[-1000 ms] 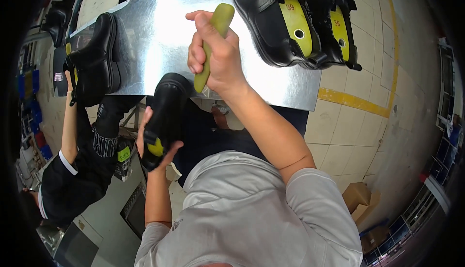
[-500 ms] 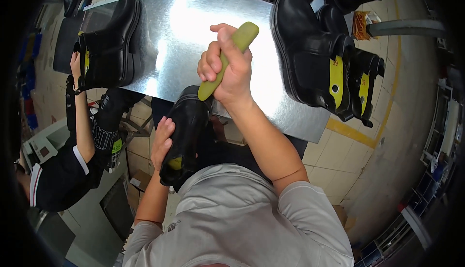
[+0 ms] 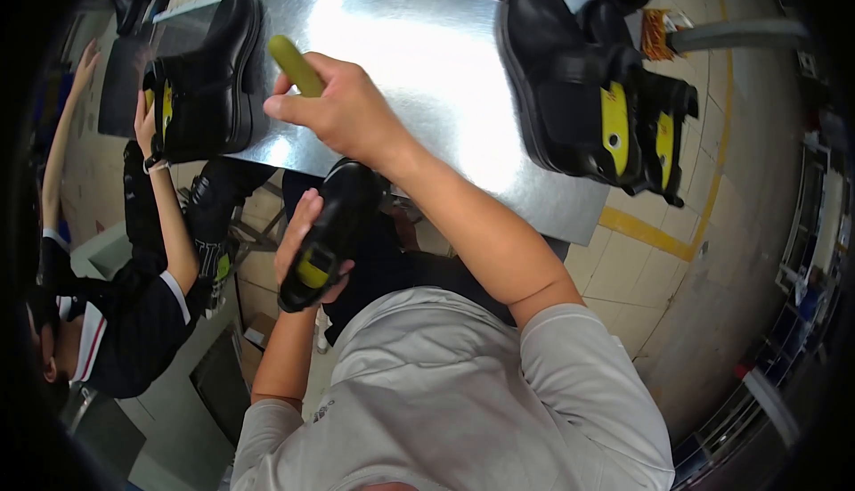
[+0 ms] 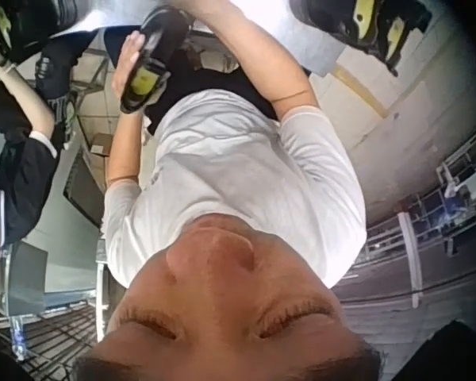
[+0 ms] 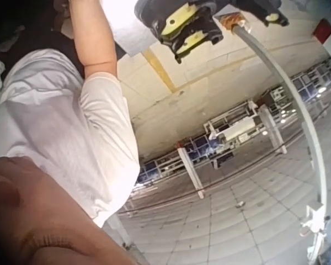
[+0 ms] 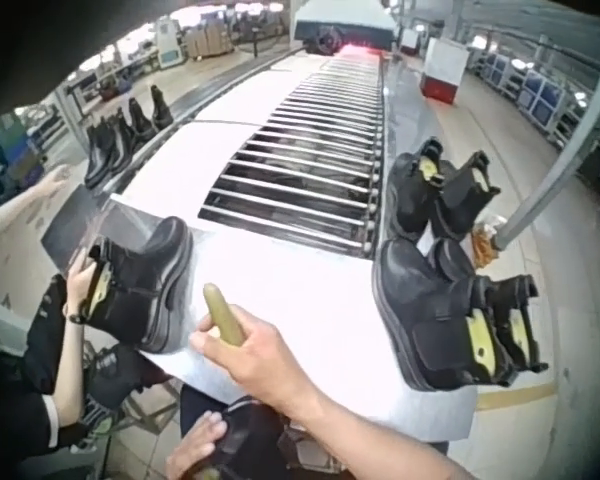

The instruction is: Clean and finish black leather boots using a handheld tool.

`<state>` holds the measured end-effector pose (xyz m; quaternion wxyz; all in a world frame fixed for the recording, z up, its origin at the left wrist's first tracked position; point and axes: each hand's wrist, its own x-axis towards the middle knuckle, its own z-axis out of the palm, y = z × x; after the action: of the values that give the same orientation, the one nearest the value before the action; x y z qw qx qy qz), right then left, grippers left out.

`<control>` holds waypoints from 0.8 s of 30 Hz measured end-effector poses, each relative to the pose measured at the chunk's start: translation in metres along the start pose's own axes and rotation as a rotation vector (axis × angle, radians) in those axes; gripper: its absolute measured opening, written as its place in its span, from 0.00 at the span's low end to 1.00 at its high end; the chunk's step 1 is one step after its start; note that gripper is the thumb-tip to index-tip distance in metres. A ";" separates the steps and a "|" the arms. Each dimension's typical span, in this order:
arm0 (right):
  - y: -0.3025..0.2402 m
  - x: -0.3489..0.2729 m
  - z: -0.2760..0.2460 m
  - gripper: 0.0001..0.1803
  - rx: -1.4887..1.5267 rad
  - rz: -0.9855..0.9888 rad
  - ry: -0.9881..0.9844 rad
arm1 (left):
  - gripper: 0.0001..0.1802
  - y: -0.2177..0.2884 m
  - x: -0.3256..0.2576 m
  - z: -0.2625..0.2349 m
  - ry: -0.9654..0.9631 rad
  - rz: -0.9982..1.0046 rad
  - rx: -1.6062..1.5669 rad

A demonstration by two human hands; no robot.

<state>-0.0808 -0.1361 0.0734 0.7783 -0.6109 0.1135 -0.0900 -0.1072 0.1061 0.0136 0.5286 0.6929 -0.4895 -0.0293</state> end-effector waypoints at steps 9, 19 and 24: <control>-0.014 -0.032 -0.034 0.10 0.647 -0.217 0.372 | 0.42 -0.007 -0.018 -0.004 0.098 -0.357 -0.047; 0.001 -0.033 -0.034 0.10 0.797 -0.173 0.451 | 0.45 -0.014 -0.029 0.004 0.138 -0.465 -0.181; -0.011 -0.044 -0.011 0.10 0.410 -0.403 0.461 | 0.40 -0.009 -0.029 -0.001 0.123 -0.467 -0.091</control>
<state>-0.1257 -0.1367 0.0850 0.8051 -0.4163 0.1427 -0.3976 -0.1157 0.1273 -0.0063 0.5668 0.7633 -0.2813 -0.1304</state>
